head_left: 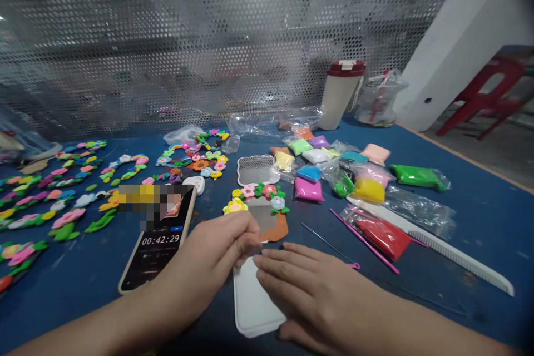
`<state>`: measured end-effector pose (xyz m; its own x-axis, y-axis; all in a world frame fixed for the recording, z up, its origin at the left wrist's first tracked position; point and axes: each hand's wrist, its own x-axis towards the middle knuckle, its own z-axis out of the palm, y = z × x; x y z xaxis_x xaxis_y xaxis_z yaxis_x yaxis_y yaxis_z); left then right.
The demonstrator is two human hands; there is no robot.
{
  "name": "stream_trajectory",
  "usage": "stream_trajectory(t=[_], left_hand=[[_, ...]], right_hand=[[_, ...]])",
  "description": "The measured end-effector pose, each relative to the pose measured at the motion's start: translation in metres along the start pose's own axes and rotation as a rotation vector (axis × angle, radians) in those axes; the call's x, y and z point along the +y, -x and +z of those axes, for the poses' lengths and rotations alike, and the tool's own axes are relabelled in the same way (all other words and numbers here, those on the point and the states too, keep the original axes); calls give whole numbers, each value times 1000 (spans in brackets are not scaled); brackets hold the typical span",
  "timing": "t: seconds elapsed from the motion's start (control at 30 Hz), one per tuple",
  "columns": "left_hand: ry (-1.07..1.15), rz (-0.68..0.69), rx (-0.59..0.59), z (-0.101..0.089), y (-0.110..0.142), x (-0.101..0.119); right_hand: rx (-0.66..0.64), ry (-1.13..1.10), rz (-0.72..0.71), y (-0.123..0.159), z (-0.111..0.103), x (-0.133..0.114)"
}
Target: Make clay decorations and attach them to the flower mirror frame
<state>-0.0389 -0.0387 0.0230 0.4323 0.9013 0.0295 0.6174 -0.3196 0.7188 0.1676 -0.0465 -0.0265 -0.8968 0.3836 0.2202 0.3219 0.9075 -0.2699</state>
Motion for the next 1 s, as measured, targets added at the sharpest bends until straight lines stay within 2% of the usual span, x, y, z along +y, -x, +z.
stream_trajectory(t=[0.1,0.17,0.27,0.37,0.47,0.6,0.73,0.8,0.87,1.0], left_hand=[[92,-36,-102,-1,-1,-2],[123,-93,-179,-2,-3,-3],[64,-127,-206,-1,-5,-4],[-45,-62,-158,4,-5,-3],[-120,28,-130,9,-4,-1],[-187,90,-198,10,-4,-1],[-182,-54,-283,11,-1,-1],[-156,-95,-257,11,0,-1],[-149,-15,-179,11,2,-2],[-272,284,-77,11,5,-6]], right_hand=[[15,-43,24,0,-5,3],[37,-23,87,3,-9,3],[21,89,196,7,-10,6],[-30,115,265,9,-9,9],[-28,65,343,7,-8,12],[-40,64,416,7,-11,18],[-41,131,403,12,-10,26],[3,146,398,14,-8,28],[38,140,387,15,-8,30],[107,107,374,15,-18,33]])
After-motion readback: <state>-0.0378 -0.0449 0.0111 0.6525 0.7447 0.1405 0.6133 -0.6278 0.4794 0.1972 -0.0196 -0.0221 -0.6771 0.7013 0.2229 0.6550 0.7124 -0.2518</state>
